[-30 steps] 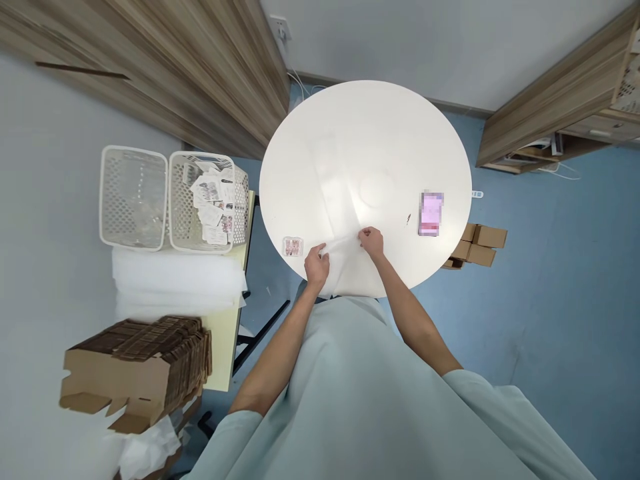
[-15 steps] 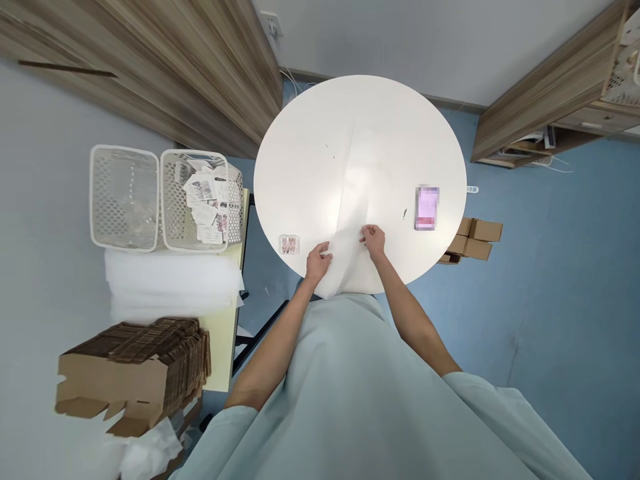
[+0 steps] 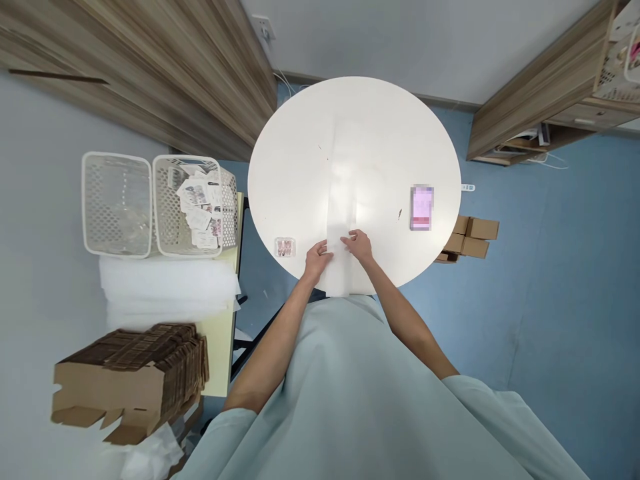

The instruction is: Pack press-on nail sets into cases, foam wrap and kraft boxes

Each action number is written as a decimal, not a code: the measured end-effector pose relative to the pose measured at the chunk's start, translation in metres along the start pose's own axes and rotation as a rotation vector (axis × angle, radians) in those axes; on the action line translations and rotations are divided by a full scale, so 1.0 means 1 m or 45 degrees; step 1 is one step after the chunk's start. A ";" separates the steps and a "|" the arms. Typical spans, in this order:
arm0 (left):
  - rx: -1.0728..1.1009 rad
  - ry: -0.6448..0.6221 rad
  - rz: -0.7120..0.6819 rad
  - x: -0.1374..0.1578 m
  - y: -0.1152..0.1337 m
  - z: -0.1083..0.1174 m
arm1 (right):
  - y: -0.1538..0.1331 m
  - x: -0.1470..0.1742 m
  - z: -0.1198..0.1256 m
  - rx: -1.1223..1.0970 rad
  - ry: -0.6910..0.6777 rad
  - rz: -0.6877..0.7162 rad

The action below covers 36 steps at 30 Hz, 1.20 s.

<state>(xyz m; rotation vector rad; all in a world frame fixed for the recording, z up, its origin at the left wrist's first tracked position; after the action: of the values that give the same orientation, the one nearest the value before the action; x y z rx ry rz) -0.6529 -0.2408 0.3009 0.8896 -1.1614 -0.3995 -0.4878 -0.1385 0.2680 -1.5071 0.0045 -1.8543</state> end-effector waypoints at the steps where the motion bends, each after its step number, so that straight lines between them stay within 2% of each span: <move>1: 0.014 -0.015 -0.017 0.001 0.003 -0.002 | -0.001 0.001 -0.001 -0.002 -0.001 -0.010; 5: 0.097 -0.013 -0.056 0.000 0.013 -0.007 | -0.005 0.002 -0.003 -0.087 -0.068 -0.087; 9: 0.376 -0.041 0.030 -0.007 0.012 -0.018 | -0.010 0.007 -0.002 -0.250 -0.217 -0.134; 13: 0.524 -0.262 0.181 -0.011 0.009 -0.042 | -0.020 0.018 -0.006 -0.355 -0.414 -0.044; 16: 0.537 -0.413 0.294 -0.008 0.006 -0.054 | -0.026 0.024 -0.003 -0.382 -0.459 0.036; 18: 0.510 -0.434 0.302 -0.008 0.007 -0.053 | -0.028 0.027 0.002 -0.391 -0.468 0.074; 23: 0.442 -0.265 0.168 -0.016 0.017 -0.032 | -0.023 0.030 0.034 -0.364 -0.317 0.152; 28: 0.356 -0.337 0.162 -0.019 0.024 -0.028 | -0.012 0.035 0.063 -0.393 -0.208 0.239; 32: 0.146 -0.301 0.122 -0.024 0.022 -0.022 | 0.009 0.030 0.078 -0.441 -0.060 0.186; 36: -0.042 -0.231 0.058 -0.028 0.019 -0.012 | 0.033 0.023 0.080 -0.349 0.045 0.075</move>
<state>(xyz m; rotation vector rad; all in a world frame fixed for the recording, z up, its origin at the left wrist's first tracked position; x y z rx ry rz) -0.6557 -0.2056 0.2971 0.8092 -1.3355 -0.4685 -0.4032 -0.1403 0.2986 -1.6376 0.3284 -1.8906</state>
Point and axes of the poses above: each hand's wrist, its own x-axis away from the middle knuckle, its own z-axis out of the back of the hand, y = z × x, the point moved 8 cm from there along -x, towards the middle knuckle, and after that the axes turned 13 degrees about -z, right-handed, at the moved point
